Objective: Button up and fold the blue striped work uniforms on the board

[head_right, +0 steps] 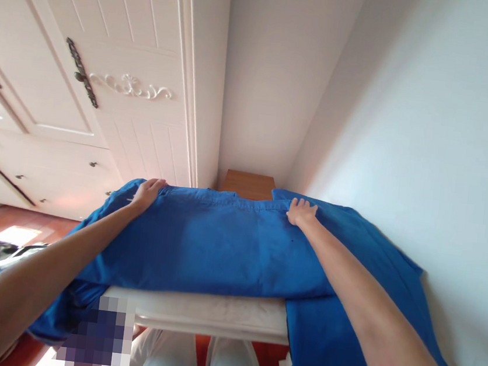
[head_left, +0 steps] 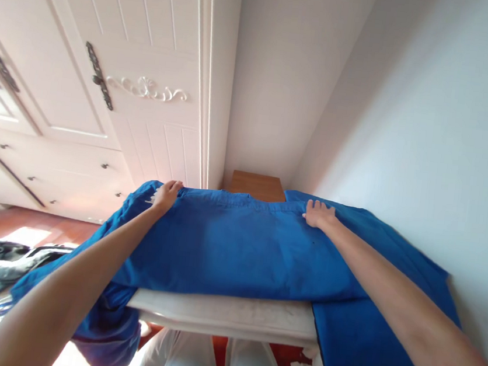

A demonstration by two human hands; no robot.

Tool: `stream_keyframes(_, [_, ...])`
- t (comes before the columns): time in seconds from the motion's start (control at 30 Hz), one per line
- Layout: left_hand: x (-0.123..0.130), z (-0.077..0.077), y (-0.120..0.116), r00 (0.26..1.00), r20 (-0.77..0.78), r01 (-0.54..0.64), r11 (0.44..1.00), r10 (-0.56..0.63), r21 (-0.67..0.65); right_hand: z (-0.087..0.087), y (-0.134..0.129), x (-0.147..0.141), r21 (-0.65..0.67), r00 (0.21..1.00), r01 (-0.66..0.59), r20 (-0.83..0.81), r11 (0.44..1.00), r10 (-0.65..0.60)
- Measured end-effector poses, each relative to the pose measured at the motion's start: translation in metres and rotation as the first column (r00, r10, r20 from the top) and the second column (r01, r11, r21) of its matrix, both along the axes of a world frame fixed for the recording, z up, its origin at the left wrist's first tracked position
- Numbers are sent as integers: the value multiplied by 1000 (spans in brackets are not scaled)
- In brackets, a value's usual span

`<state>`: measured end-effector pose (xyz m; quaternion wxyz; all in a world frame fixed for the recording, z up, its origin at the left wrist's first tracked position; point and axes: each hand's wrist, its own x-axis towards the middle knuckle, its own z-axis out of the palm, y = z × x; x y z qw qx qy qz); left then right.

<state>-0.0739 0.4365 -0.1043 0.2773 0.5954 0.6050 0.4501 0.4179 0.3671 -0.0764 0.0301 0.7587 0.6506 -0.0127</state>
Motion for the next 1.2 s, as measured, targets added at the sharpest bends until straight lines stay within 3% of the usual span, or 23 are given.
stream_keyframes(0.1, [10, 5, -15, 963, -224, 158, 987, -150, 14, 3, 5, -70, 76, 974, -221, -26, 972, 223])
stream_keyframes(0.2, [26, -1, -26, 854, -421, 328, 944, -307, -23, -6, 7, -147, 173, 864, -476, -89, 862, 495])
stream_keyframes(0.23, [30, -5, -28, 800, -500, 349, 935, -332, -63, -11, 7, -167, 194, 832, -510, -134, 838, 538])
stream_keyframes(0.33, [34, -18, -34, 628, -707, 277, 942, -325, -188, -31, 5, -198, 113, 777, -566, -255, 816, 575])
stream_keyframes(0.4, [32, -24, -36, 571, -762, 220, 951, -306, -217, -42, 4, -197, 52, 767, -588, -280, 807, 577])
stream_keyframes(0.53, [30, -31, -36, 614, -730, 222, 954, -299, -203, -50, 2, -183, 32, 762, -601, -277, 798, 585])
stream_keyframes(0.67, [28, -34, -30, 840, -489, 221, 971, -235, -88, -47, -4, -168, 27, 772, -589, -274, 807, 573])
stream_keyframes(0.73, [23, -35, -27, 915, -360, 186, 982, -184, -30, -47, -8, -157, 26, 798, -553, -270, 833, 539])
stream_keyframes(0.97, [-5, -27, -30, 1000, 7, 26, 997, -27, 70, -41, -36, -119, 6, 907, -342, -258, 940, 332])
stream_keyframes(1.1, [3, -14, -37, 961, 273, -97, 985, 55, 142, -25, -68, -142, 87, 942, -219, -241, 972, 234])
stream_keyframes(1.17, [19, -3, -52, 965, 255, -107, 974, 54, 199, -17, -92, -171, 189, 925, -254, -239, 949, 295])
stream_keyframes(1.2, [29, 2, -63, 981, 193, -62, 969, 15, 240, -14, -105, -188, 297, 885, -328, -237, 897, 402])
